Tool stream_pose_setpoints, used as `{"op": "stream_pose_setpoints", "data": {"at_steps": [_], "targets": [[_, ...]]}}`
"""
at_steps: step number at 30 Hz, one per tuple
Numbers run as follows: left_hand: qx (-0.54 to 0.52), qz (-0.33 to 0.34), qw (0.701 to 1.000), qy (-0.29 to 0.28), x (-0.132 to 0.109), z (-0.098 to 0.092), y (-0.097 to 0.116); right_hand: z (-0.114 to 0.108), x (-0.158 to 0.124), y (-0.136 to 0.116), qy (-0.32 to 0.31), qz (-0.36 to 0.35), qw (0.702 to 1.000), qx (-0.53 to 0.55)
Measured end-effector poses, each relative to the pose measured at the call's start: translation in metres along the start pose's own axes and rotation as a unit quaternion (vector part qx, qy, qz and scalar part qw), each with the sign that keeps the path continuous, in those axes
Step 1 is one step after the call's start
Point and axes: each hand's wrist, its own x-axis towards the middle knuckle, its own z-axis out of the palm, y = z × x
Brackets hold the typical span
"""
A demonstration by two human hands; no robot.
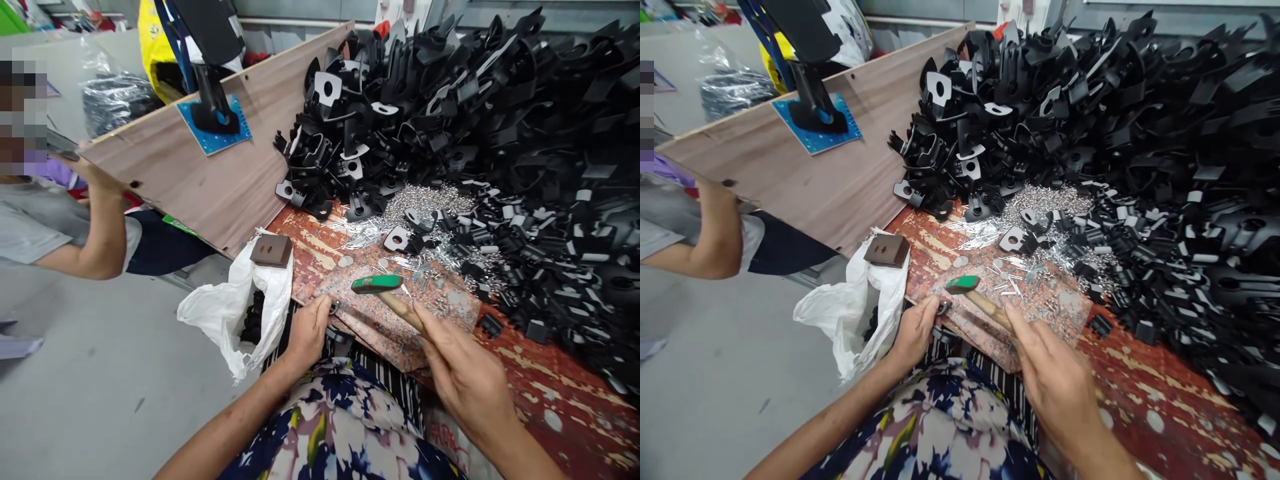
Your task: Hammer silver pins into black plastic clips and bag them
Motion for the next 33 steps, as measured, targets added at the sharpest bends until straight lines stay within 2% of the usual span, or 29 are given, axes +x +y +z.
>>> {"op": "stream_pose_setpoints", "data": {"at_steps": [2,4,8,11,14,16,18,20,22,23,24,26,28,29,31,33], "targets": [[0.004,0.004,1.000,0.003,0.000,0.001,0.000,0.010,-0.003,-0.008,-0.012,-0.011,1.000,-0.011],[0.006,0.002,1.000,0.003,0.000,0.001,-0.001,0.020,-0.006,-0.010,-0.053,-0.010,0.998,-0.014],[0.000,-0.007,1.000,-0.019,0.000,0.001,-0.006,0.028,-0.008,-0.001,-0.085,0.036,0.995,0.032],[-0.018,-0.020,0.998,-0.051,-0.003,-0.009,-0.002,0.035,-0.006,0.008,-0.088,0.056,0.994,-0.027],[0.014,0.010,1.000,-0.024,-0.011,-0.039,0.009,0.047,-0.004,0.013,-0.092,0.043,0.989,-0.107],[0.111,0.046,0.991,0.056,-0.017,-0.072,0.015,0.049,-0.003,0.015,-0.099,0.037,0.987,-0.119],[0.244,0.046,0.961,0.121,-0.020,-0.109,0.017,0.042,0.002,0.018,-0.114,0.030,0.989,-0.093],[0.375,0.047,0.913,0.154,-0.019,-0.141,0.014,0.029,0.014,0.026,-0.126,0.023,0.990,-0.051],[0.438,0.075,0.878,0.176,-0.016,-0.159,0.009,0.016,0.036,0.040,-0.103,0.027,0.993,-0.045],[0.440,0.084,0.874,0.187,-0.015,-0.162,0.007,0.011,0.050,0.049,-0.077,0.032,0.995,-0.062],[0.420,0.089,0.883,0.191,-0.013,-0.160,0.006,0.008,0.065,0.059,-0.048,0.037,0.994,-0.088],[0.337,0.091,0.923,0.162,-0.012,-0.144,0.005,0.006,0.097,0.077,-0.023,0.037,0.992,-0.120],[0.238,0.099,0.963,0.084,-0.010,-0.119,0.009,0.008,0.123,0.090,-0.054,0.032,0.993,-0.096],[0.198,0.108,0.973,0.042,-0.010,-0.105,0.011,0.008,0.131,0.092,-0.074,0.033,0.994,-0.076],[0.150,0.129,0.980,-0.024,-0.008,-0.077,0.017,0.007,0.135,0.088,-0.092,0.045,0.994,-0.045],[0.139,0.153,0.977,-0.053,-0.005,-0.052,0.022,0.002,0.123,0.068,-0.084,0.059,0.994,-0.030]]}}
